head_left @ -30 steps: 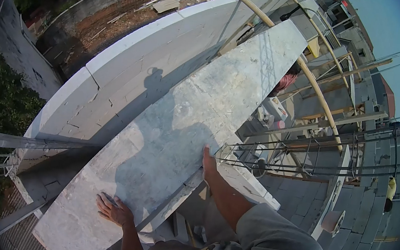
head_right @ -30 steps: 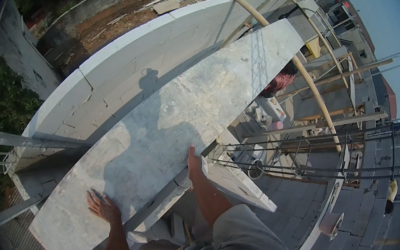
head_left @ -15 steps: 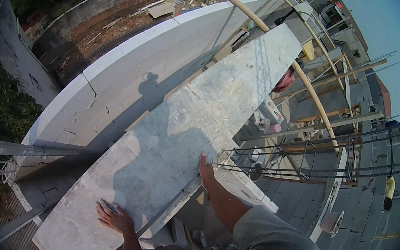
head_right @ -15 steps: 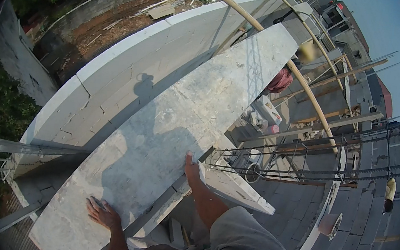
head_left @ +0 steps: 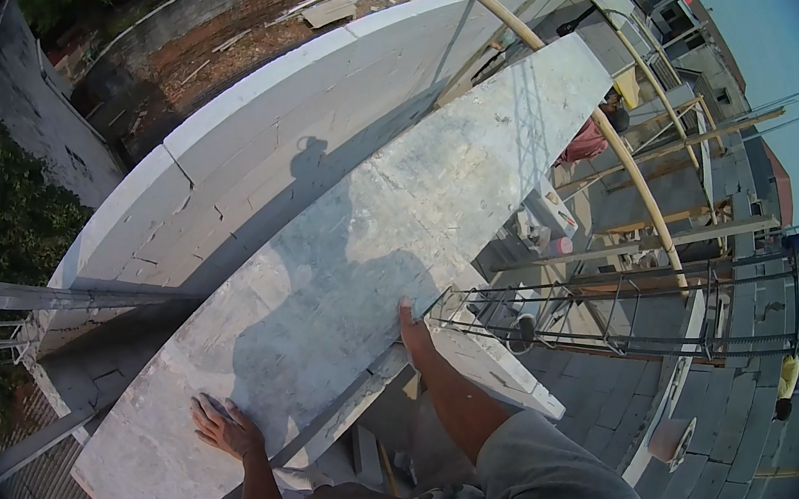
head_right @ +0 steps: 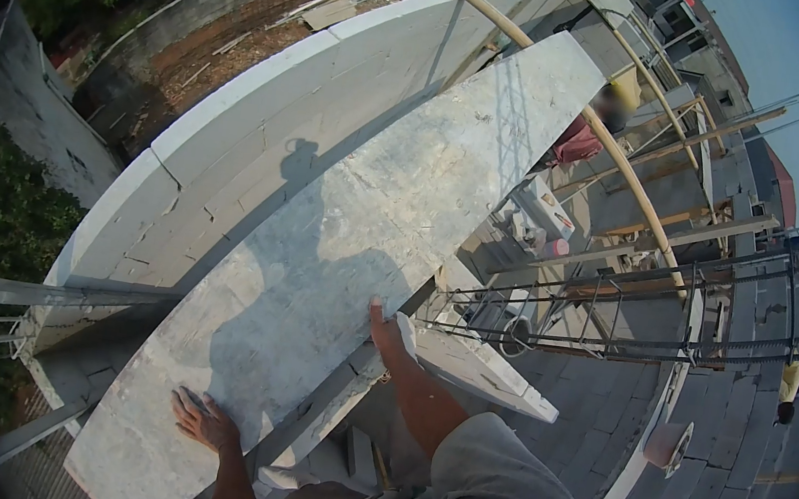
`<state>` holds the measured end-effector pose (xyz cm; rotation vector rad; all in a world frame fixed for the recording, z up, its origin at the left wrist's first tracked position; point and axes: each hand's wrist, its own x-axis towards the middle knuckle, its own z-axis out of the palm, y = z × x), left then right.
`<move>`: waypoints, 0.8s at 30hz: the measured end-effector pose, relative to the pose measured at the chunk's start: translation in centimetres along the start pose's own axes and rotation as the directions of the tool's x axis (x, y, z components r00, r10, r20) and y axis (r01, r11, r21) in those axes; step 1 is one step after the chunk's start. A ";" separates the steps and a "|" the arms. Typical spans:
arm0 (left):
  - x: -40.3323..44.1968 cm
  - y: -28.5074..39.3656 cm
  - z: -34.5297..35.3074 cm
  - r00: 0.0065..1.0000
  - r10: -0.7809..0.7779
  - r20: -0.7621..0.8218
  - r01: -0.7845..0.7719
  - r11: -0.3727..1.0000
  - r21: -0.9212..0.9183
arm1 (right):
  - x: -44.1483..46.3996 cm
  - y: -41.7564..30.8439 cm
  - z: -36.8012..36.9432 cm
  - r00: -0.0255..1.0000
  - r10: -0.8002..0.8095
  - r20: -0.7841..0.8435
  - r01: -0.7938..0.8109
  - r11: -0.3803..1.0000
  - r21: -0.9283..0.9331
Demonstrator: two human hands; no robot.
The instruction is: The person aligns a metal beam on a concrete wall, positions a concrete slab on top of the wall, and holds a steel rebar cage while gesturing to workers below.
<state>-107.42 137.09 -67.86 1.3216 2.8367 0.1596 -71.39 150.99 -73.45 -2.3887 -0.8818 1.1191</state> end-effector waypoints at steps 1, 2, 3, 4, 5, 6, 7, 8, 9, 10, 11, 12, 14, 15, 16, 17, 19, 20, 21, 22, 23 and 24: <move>-0.1 -0.1 0.0 1.000 0.002 0.005 -0.002 1.000 0.000 | -0.9 -0.8 -0.7 0.999 0.009 0.043 -0.013 0.996 0.084; 0.0 -0.1 -0.1 1.000 0.006 0.006 -0.006 1.000 0.000 | -1.3 -1.9 -1.6 0.996 0.013 0.087 -0.028 0.986 0.165; -0.1 0.0 -0.2 1.000 0.008 0.009 -0.008 1.000 -0.001 | -1.7 -3.0 -2.4 0.990 0.017 0.137 -0.050 0.969 0.243; -0.1 0.1 -0.2 1.000 0.008 0.015 -0.008 1.000 -0.005 | -1.6 -3.1 -2.6 0.985 0.057 0.165 -0.096 0.966 0.240; 0.0 0.1 -0.4 1.000 0.007 0.026 -0.007 1.000 -0.008 | -1.5 -3.1 -2.6 0.976 0.098 0.196 -0.145 0.961 0.238; 0.3 0.2 -0.6 0.999 0.008 0.031 -0.007 1.000 -0.015 | -1.2 -3.0 -2.5 0.966 0.132 0.221 -0.184 0.954 0.238; 0.7 0.5 -0.8 0.999 0.011 0.043 -0.010 1.000 -0.024 | -0.1 -1.7 -1.7 0.973 0.085 0.216 -0.147 0.946 0.288; 1.4 1.0 -1.1 0.999 0.019 0.046 -0.016 0.999 -0.047 | 0.2 -1.4 -1.3 0.967 0.086 0.241 -0.159 0.941 0.300; 2.3 1.9 -1.5 0.998 0.035 0.052 -0.031 0.997 -0.070 | 0.2 -0.9 -1.2 0.961 0.094 0.260 -0.176 0.933 0.313; 3.7 3.1 -1.8 0.997 0.062 0.043 -0.057 0.993 -0.107 | 0.5 -0.5 -1.2 0.957 0.099 0.272 -0.190 0.924 0.331; 5.6 4.7 -1.7 0.995 0.102 0.023 -0.097 0.983 -0.153 | 0.6 -0.4 -1.3 0.956 0.114 0.269 -0.189 0.944 0.271; 7.4 6.3 -1.8 0.991 0.137 0.012 -0.132 0.972 -0.193 | 0.5 -0.6 -1.4 0.956 0.130 0.263 -0.188 0.960 0.210; 11.2 9.9 -0.3 0.969 0.247 -0.014 -0.244 0.942 -0.230 | 0.0 -1.7 -2.4 0.959 0.095 0.267 -0.150 0.969 0.195; 12.8 11.7 1.0 0.950 0.311 -0.012 -0.307 0.931 -0.200 | -0.7 -2.6 -3.2 0.959 0.046 0.279 -0.116 0.964 0.241; 14.1 13.5 1.7 0.928 0.372 -0.008 -0.368 0.915 -0.167 | -0.8 -2.9 -3.7 0.957 -0.003 0.292 -0.085 0.954 0.287; 14.8 15.8 1.2 0.925 0.375 0.065 -0.358 0.914 -0.189 | 0.6 -1.9 -3.8 0.964 0.045 0.261 -0.147 0.911 0.386; 15.9 19.9 -1.3 0.902 0.377 0.209 -0.332 0.917 -0.222 | 4.7 0.8 -3.6 0.964 0.149 0.219 -0.251 0.780 0.573; 16.7 20.6 -1.9 0.879 0.373 0.297 -0.315 0.922 -0.224 | 5.1 0.3 -4.7 0.969 0.116 0.216 -0.231 0.734 0.639; 17.5 20.9 -2.4 0.848 0.363 0.387 -0.295 0.929 -0.225 | 5.0 -1.3 -6.3 0.974 0.087 0.209 -0.211 0.685 0.697; 17.7 20.9 -1.7 0.849 0.373 0.373 -0.314 0.926 -0.210 | 5.3 -2.1 -7.6 0.978 0.054 0.199 -0.188 0.633 0.751; 17.9 20.9 -1.0 0.851 0.383 0.359 -0.333 0.923 -0.194 | 6.3 -1.8 -8.3 0.991 0.085 0.101 -0.132 0.619 0.774; 17.2 20.1 1.0 0.878 0.415 0.241 -0.387 0.909 -0.155 | 7.2 -1.4 -9.1 0.993 0.115 0.006 -0.075 0.607 0.792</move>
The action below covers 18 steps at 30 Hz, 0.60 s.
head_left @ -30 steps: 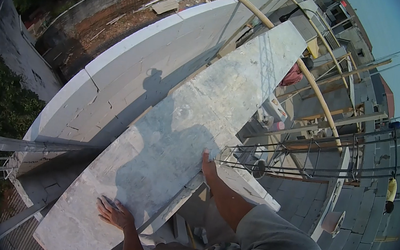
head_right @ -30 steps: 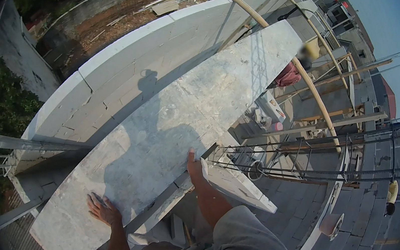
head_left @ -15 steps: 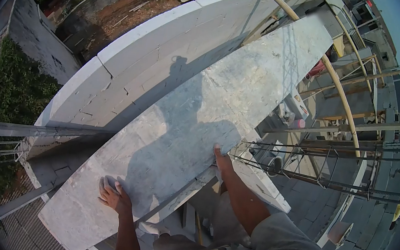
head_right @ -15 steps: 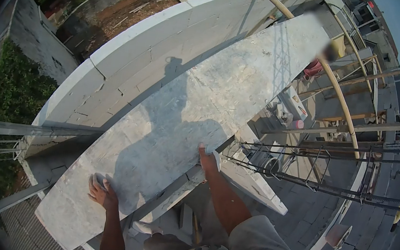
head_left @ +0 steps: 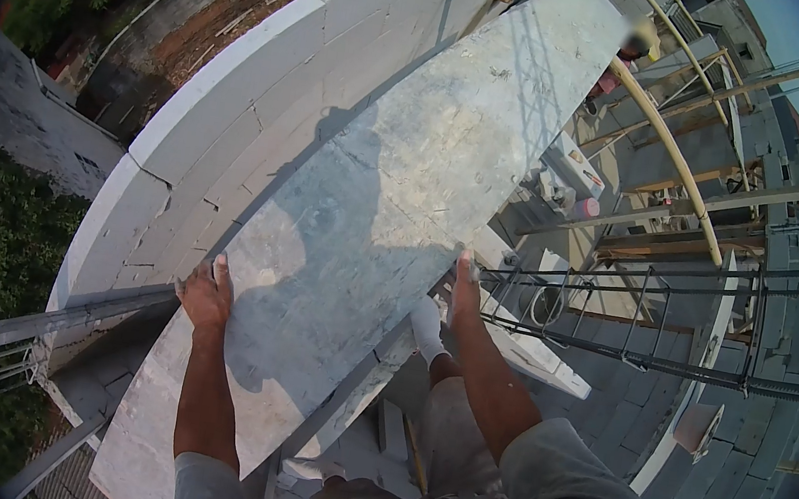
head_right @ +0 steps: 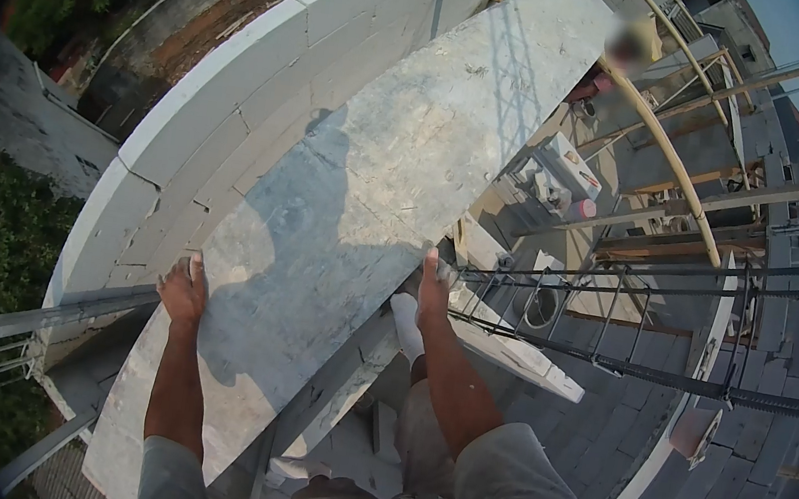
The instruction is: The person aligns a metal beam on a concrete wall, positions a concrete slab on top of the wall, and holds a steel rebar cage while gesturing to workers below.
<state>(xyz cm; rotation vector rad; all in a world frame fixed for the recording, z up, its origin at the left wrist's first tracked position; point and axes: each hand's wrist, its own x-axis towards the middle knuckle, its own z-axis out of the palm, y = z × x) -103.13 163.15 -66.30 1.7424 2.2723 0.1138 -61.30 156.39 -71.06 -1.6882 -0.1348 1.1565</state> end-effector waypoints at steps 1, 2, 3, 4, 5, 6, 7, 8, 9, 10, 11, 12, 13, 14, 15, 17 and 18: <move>-0.3 0.1 0.2 0.992 0.040 -0.117 -0.034 0.998 0.058 | 0.5 -0.7 -0.5 0.995 -0.053 -0.080 0.055 0.998 0.019; -0.3 0.0 0.2 0.993 0.038 -0.110 -0.034 0.999 0.039 | 0.7 -1.7 -1.4 0.983 -0.067 -0.172 0.084 0.992 0.091; -0.8 1.1 -1.2 0.994 0.037 -0.102 -0.036 0.999 0.018 | -0.1 -3.6 -1.9 0.961 -0.074 -0.265 0.120 0.980 0.159; -1.0 1.8 -1.8 0.995 0.035 -0.092 -0.036 0.999 -0.005 | -0.1 -5.8 -2.2 0.940 -0.077 -0.332 0.192 0.924 0.330; -0.7 0.8 -0.7 0.987 0.047 -0.151 -0.043 0.999 0.027 | 0.2 -8.2 -1.8 0.915 -0.067 -0.397 0.268 0.836 0.478; -0.2 -1.0 1.4 0.977 0.063 -0.206 -0.051 0.997 0.061 | 0.6 -10.4 0.0 0.898 -0.201 -0.391 0.363 0.842 0.399; 0.0 -1.7 2.7 0.963 0.088 -0.255 -0.065 0.993 0.097 | -0.2 -12.9 3.7 0.891 -0.375 -0.255 0.449 0.806 0.385; -0.3 -0.7 1.8 0.975 0.054 -0.215 -0.043 0.997 0.057 | -1.0 -15.4 7.4 0.841 -0.530 -0.107 0.524 0.751 0.402; -1.0 0.8 -0.3 0.986 0.027 -0.166 -0.024 1.000 0.020 | -3.0 -17.0 11.4 0.791 -0.557 0.253 0.397 0.782 0.481; -1.3 1.9 -1.4 0.992 -0.002 -0.123 0.000 1.000 -0.017 | -5.1 -18.5 15.5 0.637 -0.510 0.579 0.261 0.848 0.461; -1.0 1.8 -0.7 0.990 0.009 -0.143 -0.010 1.000 -0.004 | -6.3 -18.5 17.9 0.595 -0.514 0.618 0.440 0.852 0.285; -0.8 0.6 0.6 0.986 0.017 -0.164 -0.015 1.000 0.012 | -7.2 -18.5 19.1 0.559 -0.500 0.662 0.595 0.797 0.100; -0.5 -0.8 1.8 0.982 0.019 -0.189 -0.015 1.000 0.025 | -7.5 -18.4 18.4 0.584 -0.464 0.666 0.705 0.697 -0.132; 0.0 -1.4 2.2 0.976 0.020 -0.216 -0.013 0.999 0.035 | -7.6 -18.0 16.8 0.613 -0.434 0.660 0.764 0.539 -0.354; 0.1 -1.3 1.9 0.975 0.019 -0.220 -0.011 0.999 0.038 | -7.7 -17.2 14.6 0.651 -0.407 0.641 0.759 0.342 -0.554; -0.5 -0.3 1.2 0.977 0.005 -0.213 0.003 0.999 0.037 | -6.0 -14.1 7.2 0.806 -0.296 0.513 0.554 0.071 -0.830; -0.5 0.3 0.5 0.987 -0.003 -0.160 0.002 1.000 -0.004 | -7.1 -14.2 4.2 0.876 -0.249 0.413 0.402 -0.097 -0.910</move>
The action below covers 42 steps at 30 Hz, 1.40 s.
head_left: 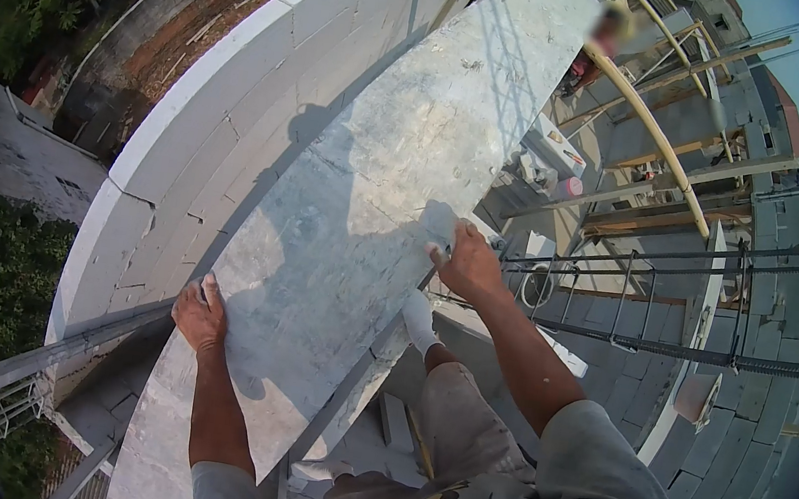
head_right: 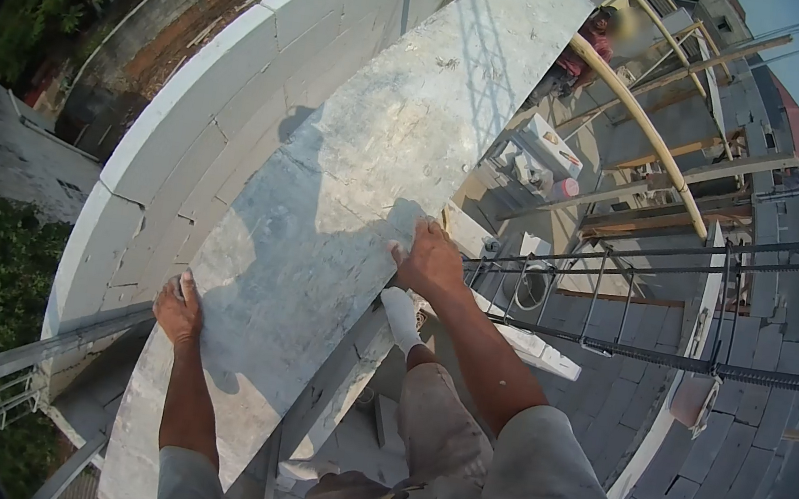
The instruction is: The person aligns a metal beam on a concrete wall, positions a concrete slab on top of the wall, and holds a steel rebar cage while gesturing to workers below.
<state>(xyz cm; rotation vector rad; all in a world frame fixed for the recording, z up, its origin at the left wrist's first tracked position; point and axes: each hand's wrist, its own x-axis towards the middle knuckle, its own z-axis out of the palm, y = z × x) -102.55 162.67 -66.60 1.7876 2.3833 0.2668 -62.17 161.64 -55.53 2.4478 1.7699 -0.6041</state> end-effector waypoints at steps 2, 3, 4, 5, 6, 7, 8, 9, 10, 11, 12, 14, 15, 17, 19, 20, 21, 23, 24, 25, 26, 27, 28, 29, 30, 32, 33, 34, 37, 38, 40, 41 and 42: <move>0.1 0.2 -1.8 0.994 -0.009 0.112 0.016 0.998 -0.063 | -3.1 4.7 0.0 0.947 0.185 0.264 -0.105 0.951 -0.292; 0.0 -0.2 -1.4 0.998 -0.006 0.059 0.009 0.999 -0.047 | -4.7 7.2 0.8 0.936 0.201 0.289 -0.061 0.901 -0.429; -0.1 -0.5 -0.5 1.000 0.000 0.005 0.000 0.999 -0.032 | -5.7 9.3 1.0 0.902 0.189 0.389 0.048 0.850 -0.525; -0.1 -0.7 0.3 0.999 0.009 -0.052 -0.010 1.000 -0.018 | -6.2 10.6 1.4 0.856 0.191 0.480 0.163 0.782 -0.601; 0.2 -1.0 1.0 0.998 0.008 -0.065 -0.009 1.000 -0.014 | -6.4 11.0 2.4 0.854 0.197 0.482 0.187 0.748 -0.636; 0.4 -1.5 1.5 0.997 0.009 -0.072 -0.009 1.000 -0.008 | -6.7 11.4 3.5 0.848 0.206 0.487 0.211 0.713 -0.668; 0.3 -1.9 2.0 0.997 0.012 -0.076 -0.012 1.000 -0.001 | -6.9 12.1 4.4 0.841 0.220 0.494 0.233 0.677 -0.698; 0.3 -1.5 1.6 0.998 0.008 -0.058 -0.009 1.000 -0.014 | -6.5 12.5 4.5 0.848 0.149 0.509 0.277 0.694 -0.665; 0.3 -1.2 1.2 0.999 0.004 -0.041 -0.005 1.000 -0.027 | -6.0 12.7 4.7 0.848 0.175 0.500 0.236 0.720 -0.653; 0.2 -0.9 0.7 1.000 -0.003 -0.024 0.002 0.999 -0.040 | -5.5 13.0 4.9 0.848 0.201 0.491 0.196 0.742 -0.641; 0.1 -0.6 0.2 1.000 -0.004 -0.009 0.004 0.999 -0.045 | -5.1 13.1 5.0 0.845 0.225 0.485 0.158 0.761 -0.629; 0.1 0.1 -0.7 1.000 -0.012 0.019 0.013 0.999 -0.051 | -4.7 13.3 5.2 0.865 0.216 0.453 0.147 0.753 -0.641; 0.1 0.4 -0.8 1.000 0.021 -0.004 -0.022 0.997 -0.068 | -4.8 13.3 5.6 0.870 0.207 0.447 0.149 0.753 -0.640; -0.3 0.0 -0.7 0.997 0.051 -0.049 -0.055 0.995 -0.079 | -5.5 13.2 5.2 0.888 0.190 0.419 0.143 0.752 -0.643; -1.2 -1.4 1.6 0.983 0.061 -0.174 -0.077 0.993 -0.089 | -4.9 13.1 5.1 0.901 0.153 0.405 0.170 0.736 -0.656; -2.7 0.2 0.4 0.989 -0.032 -0.142 0.008 0.987 -0.163 | -5.0 13.4 5.4 0.899 0.132 0.419 0.204 0.718 -0.666; -4.2 1.5 -0.9 0.981 -0.054 -0.186 0.009 0.972 -0.234 | -5.0 13.7 5.6 0.889 0.106 0.445 0.255 0.693 -0.674; -7.9 3.4 -2.3 0.968 -0.163 -0.191 0.094 0.941 -0.324 | -4.9 14.7 6.4 0.924 0.047 0.378 0.237 0.707 -0.667; -10.0 4.2 -3.8 0.971 -0.200 -0.132 0.147 0.933 -0.329 | -4.7 15.5 6.9 0.910 0.062 0.410 0.273 0.655 -0.704; -12.4 4.2 -3.9 0.958 -0.263 -0.116 0.210 0.917 -0.340 | -4.8 15.3 7.1 0.916 0.052 0.398 0.272 0.649 -0.711; -14.7 3.5 -3.9 0.935 -0.336 -0.110 0.281 0.896 -0.343 | -5.0 15.2 6.9 0.926 0.054 0.374 0.255 0.643 -0.722; -16.9 2.8 -3.8 0.908 -0.407 -0.104 0.350 0.870 -0.348 | -4.9 15.5 7.1 0.923 0.034 0.384 0.278 0.631 -0.724; -19.0 1.8 -3.4 0.864 -0.492 -0.106 0.434 0.834 -0.341 | -4.8 15.7 7.2 0.921 0.019 0.390 0.296 0.618 -0.729; -21.2 1.0 -3.3 0.813 -0.574 -0.093 0.516 0.786 -0.340 | -4.6 15.6 7.2 0.922 0.029 0.386 0.286 0.619 -0.731; -23.4 0.2 -3.2 0.755 -0.651 -0.079 0.593 0.729 -0.341 | -4.6 15.4 7.1 0.922 0.044 0.384 0.277 0.619 -0.735; -26.6 -1.7 -3.4 0.637 -0.769 -0.041 0.706 0.605 -0.369 | -4.7 15.0 6.8 0.915 0.050 0.399 0.286 0.616 -0.734; -28.1 -2.6 -3.4 0.571 -0.821 -0.026 0.750 0.534 -0.389 | -4.6 14.4 6.6 0.913 0.060 0.404 0.284 0.616 -0.735; -29.8 -3.2 -3.1 0.497 -0.868 -0.010 0.787 0.455 -0.417 | -4.7 13.4 6.1 0.898 0.093 0.430 0.289 0.612 -0.736; -34.2 -5.2 0.8 0.174 -0.937 0.304 0.568 -0.156 -0.808 | -4.7 11.8 5.1 0.876 0.126 0.465 0.301 0.611 -0.732; -34.7 -5.5 1.7 0.137 -0.876 0.462 0.499 -0.341 -0.796 | -4.4 11.9 5.1 0.879 0.132 0.459 0.293 0.610 -0.737; -32.3 -4.5 -1.1 0.051 -0.676 0.736 0.343 -0.680 -0.648 | -4.7 11.5 5.0 0.883 0.152 0.445 0.268 0.615 -0.742; -31.8 -4.7 1.4 0.086 -0.678 0.730 0.272 -0.689 -0.672 | -4.7 11.0 4.8 0.871 0.168 0.462 0.276 0.610 -0.743; -30.9 -4.8 3.1 0.121 -0.681 0.722 0.197 -0.696 -0.690 | -4.7 10.6 5.0 0.869 0.171 0.465 0.279 0.608 -0.744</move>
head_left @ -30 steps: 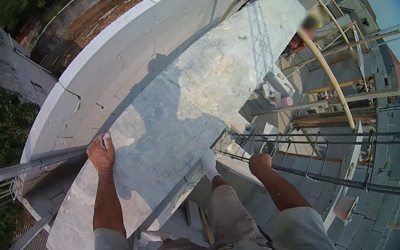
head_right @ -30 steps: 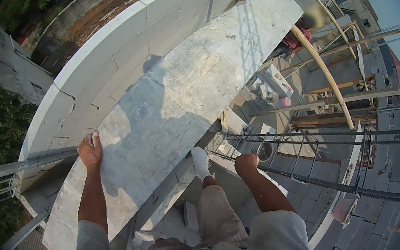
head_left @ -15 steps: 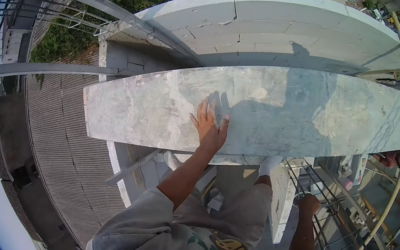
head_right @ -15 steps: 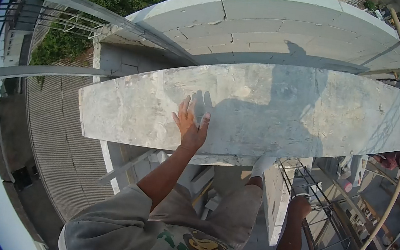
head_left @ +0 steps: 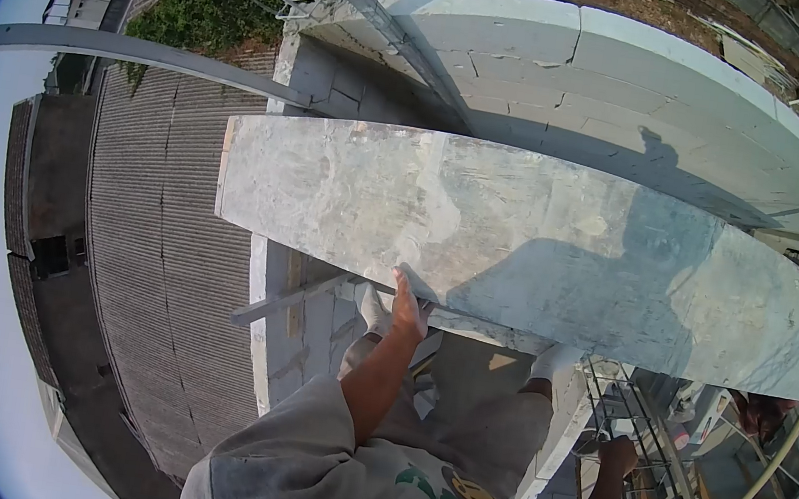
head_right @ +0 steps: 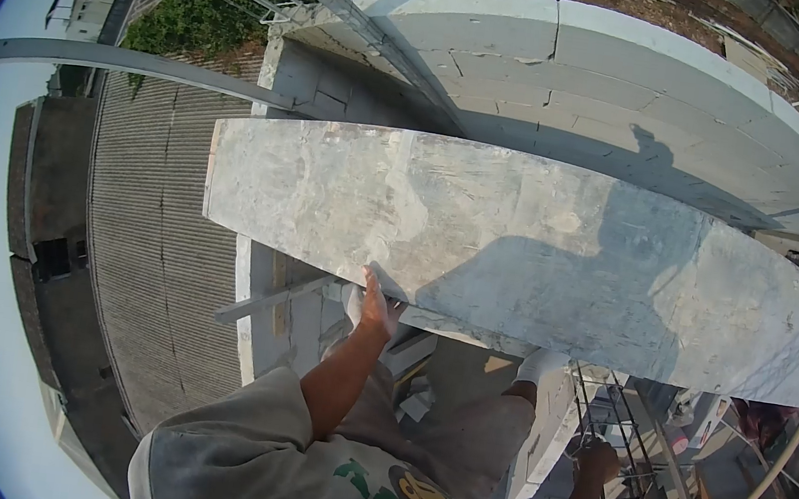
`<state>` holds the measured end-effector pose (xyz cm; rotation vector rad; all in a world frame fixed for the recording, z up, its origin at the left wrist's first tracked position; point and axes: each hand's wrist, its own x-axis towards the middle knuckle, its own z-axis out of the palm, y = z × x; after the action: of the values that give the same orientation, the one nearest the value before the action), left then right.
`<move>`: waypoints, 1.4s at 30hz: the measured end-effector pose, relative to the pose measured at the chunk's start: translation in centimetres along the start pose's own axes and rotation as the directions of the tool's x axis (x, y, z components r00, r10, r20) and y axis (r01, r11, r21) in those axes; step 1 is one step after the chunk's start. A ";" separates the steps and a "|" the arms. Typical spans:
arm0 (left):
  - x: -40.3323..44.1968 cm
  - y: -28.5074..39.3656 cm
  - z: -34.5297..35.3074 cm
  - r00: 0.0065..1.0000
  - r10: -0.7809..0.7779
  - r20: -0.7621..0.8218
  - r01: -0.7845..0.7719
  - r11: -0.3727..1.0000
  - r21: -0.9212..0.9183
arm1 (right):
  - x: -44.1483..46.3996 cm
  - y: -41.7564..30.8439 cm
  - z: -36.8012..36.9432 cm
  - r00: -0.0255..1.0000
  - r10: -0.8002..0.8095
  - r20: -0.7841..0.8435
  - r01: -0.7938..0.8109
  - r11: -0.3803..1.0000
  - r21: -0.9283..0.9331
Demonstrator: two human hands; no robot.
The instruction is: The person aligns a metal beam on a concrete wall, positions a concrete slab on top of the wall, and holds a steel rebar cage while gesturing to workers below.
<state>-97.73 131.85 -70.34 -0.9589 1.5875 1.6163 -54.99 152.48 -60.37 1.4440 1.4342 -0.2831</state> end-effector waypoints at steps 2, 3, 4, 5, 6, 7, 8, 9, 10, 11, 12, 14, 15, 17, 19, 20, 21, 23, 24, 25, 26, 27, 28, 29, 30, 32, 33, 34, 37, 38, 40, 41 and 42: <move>0.5 -0.2 0.8 0.968 0.056 0.244 -0.002 0.976 -0.218 | -0.3 0.0 -0.2 1.000 0.001 0.020 -0.001 1.000 -0.020; 0.1 -0.2 1.0 0.981 0.053 0.187 -0.011 0.976 -0.220 | -0.2 -0.1 0.1 1.000 -0.020 0.013 0.021 0.999 -0.032; 0.0 -0.6 2.0 0.987 0.036 0.159 -0.002 0.978 -0.210 | 0.1 0.1 0.3 1.000 -0.013 0.004 0.013 1.000 -0.027; 0.7 -0.1 0.4 0.916 -0.022 0.400 0.188 0.905 -0.381 | -0.4 0.0 -0.5 1.000 -0.005 0.008 0.005 1.000 -0.015; -0.1 -0.1 1.9 0.975 0.003 0.221 0.063 0.954 -0.292 | 0.6 0.5 0.8 1.000 0.024 0.012 -0.024 0.999 0.021; -0.8 -0.1 3.4 0.999 0.028 0.035 -0.022 0.987 -0.160 | 2.1 1.1 2.9 0.998 -0.018 0.055 0.017 1.000 0.008; 2.0 -1.2 1.3 0.977 0.138 0.165 -0.119 0.986 -0.117 | 1.5 1.1 3.0 1.000 0.026 -0.011 -0.026 0.997 0.073; -0.6 -0.2 2.7 0.945 0.124 0.302 -0.073 0.982 -0.176 | 1.5 1.3 4.1 0.998 -0.002 -0.061 0.007 0.996 0.089; 0.6 -0.6 1.9 0.939 0.160 0.304 -0.120 0.982 -0.145 | 1.5 1.4 4.8 0.998 0.004 -0.056 0.002 0.995 0.101; 1.3 -1.4 1.6 0.930 0.214 0.298 -0.183 0.975 -0.127 | 0.9 1.6 4.7 0.996 -0.020 -0.086 0.025 0.997 0.067; 1.9 -1.3 1.6 0.931 0.240 0.274 -0.223 0.970 -0.094 | 0.6 1.5 4.2 0.996 0.054 -0.074 -0.045 0.992 0.118; 1.8 -1.1 2.2 0.940 0.236 0.248 -0.232 0.972 -0.043 | 1.6 1.9 5.4 0.999 0.026 -0.040 -0.020 0.987 0.161; 1.6 -0.9 2.5 0.944 0.232 0.235 -0.231 0.972 -0.034 | 1.3 2.0 4.9 0.999 0.044 -0.027 -0.038 0.982 0.187; 1.5 -0.7 2.8 0.949 0.225 0.221 -0.227 0.974 -0.018 | 0.8 2.1 3.8 0.999 0.048 0.008 -0.049 0.977 0.207; 1.3 -0.6 3.0 0.953 0.217 0.213 -0.221 0.975 -0.006 | 0.6 2.3 3.6 0.998 0.038 0.052 -0.048 0.979 0.199; 1.3 -0.5 3.2 0.953 0.213 0.214 -0.218 0.976 -0.001 | 0.6 2.5 3.9 0.998 0.042 0.050 -0.052 0.978 0.203; 1.3 -0.5 3.4 0.956 0.206 0.210 -0.209 0.978 -0.004 | 0.6 2.7 4.0 0.998 0.046 0.046 -0.054 0.977 0.206; 1.3 -0.4 3.5 0.960 0.194 0.202 -0.196 0.980 -0.008 | 0.6 2.9 4.0 0.998 0.047 0.036 -0.053 0.978 0.200; 1.3 -0.3 3.5 0.962 0.181 0.202 -0.182 0.983 -0.014 | 0.5 2.9 4.1 0.999 0.044 0.031 -0.049 0.980 0.192; 1.3 -0.1 3.6 0.964 0.172 0.202 -0.172 0.985 -0.020 | 0.5 2.8 4.0 0.999 0.032 0.028 -0.036 0.983 0.179; 1.2 0.2 3.2 0.967 0.158 0.198 -0.154 0.987 -0.033 | 0.5 2.9 4.1 0.999 0.021 0.036 -0.026 0.988 0.155; 1.0 0.4 3.1 0.970 0.111 0.218 -0.098 0.993 -0.071 | 0.7 2.9 4.2 0.999 -0.007 0.040 0.002 0.992 0.124; 0.7 1.7 2.5 0.946 -0.037 0.322 0.092 0.983 -0.159 | 0.7 2.8 4.3 0.999 0.008 0.042 -0.014 0.992 0.123; 0.2 2.4 2.2 0.907 -0.169 0.386 0.265 0.941 -0.211 | 0.8 2.7 4.2 0.999 0.018 0.037 -0.023 0.992 0.126; -0.4 2.5 2.1 0.913 -0.186 0.362 0.282 0.931 -0.233 | 0.8 2.7 4.0 1.000 0.006 0.024 -0.008 0.994 0.105; -0.8 1.3 3.0 0.979 -0.071 0.192 0.098 0.985 -0.139 | 1.1 2.4 4.4 1.000 -0.002 0.006 0.001 0.996 0.088; 0.2 3.2 0.8 0.883 -0.243 0.402 0.365 0.893 -0.263 | 1.2 2.4 4.7 1.000 0.005 0.002 -0.005 0.996 0.086; 1.3 2.8 0.4 0.918 -0.206 0.338 0.300 0.920 -0.253 | 1.3 2.5 4.4 1.000 0.021 -0.002 -0.021 0.996 0.083; 3.4 0.7 2.2 0.991 0.095 -0.093 -0.102 0.992 -0.072 | 1.2 2.6 4.2 1.000 -0.023 0.010 0.023 0.999 0.040; 3.4 1.1 2.4 0.992 0.061 -0.109 -0.078 0.984 -0.160 | 0.9 2.7 4.4 1.000 -0.030 0.010 0.029 0.999 0.038; -1.4 2.5 6.7 0.915 -0.024 -0.403 -0.054 0.982 -0.181 | 0.5 2.3 3.3 1.000 -0.030 -0.006 0.030 0.998 0.050; -2.8 2.6 8.5 0.852 -0.019 -0.523 -0.059 0.990 -0.132 | -0.2 2.0 2.1 1.000 -0.018 0.010 0.017 0.998 0.056; -3.4 2.8 9.8 0.775 -0.016 -0.632 -0.044 0.996 -0.079 | 0.8 1.7 2.6 1.000 0.007 0.018 -0.008 0.998 0.068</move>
<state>-98.86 141.61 -66.05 -1.6770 1.9616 1.4552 -52.15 151.36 -61.32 1.4986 1.4166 -0.3419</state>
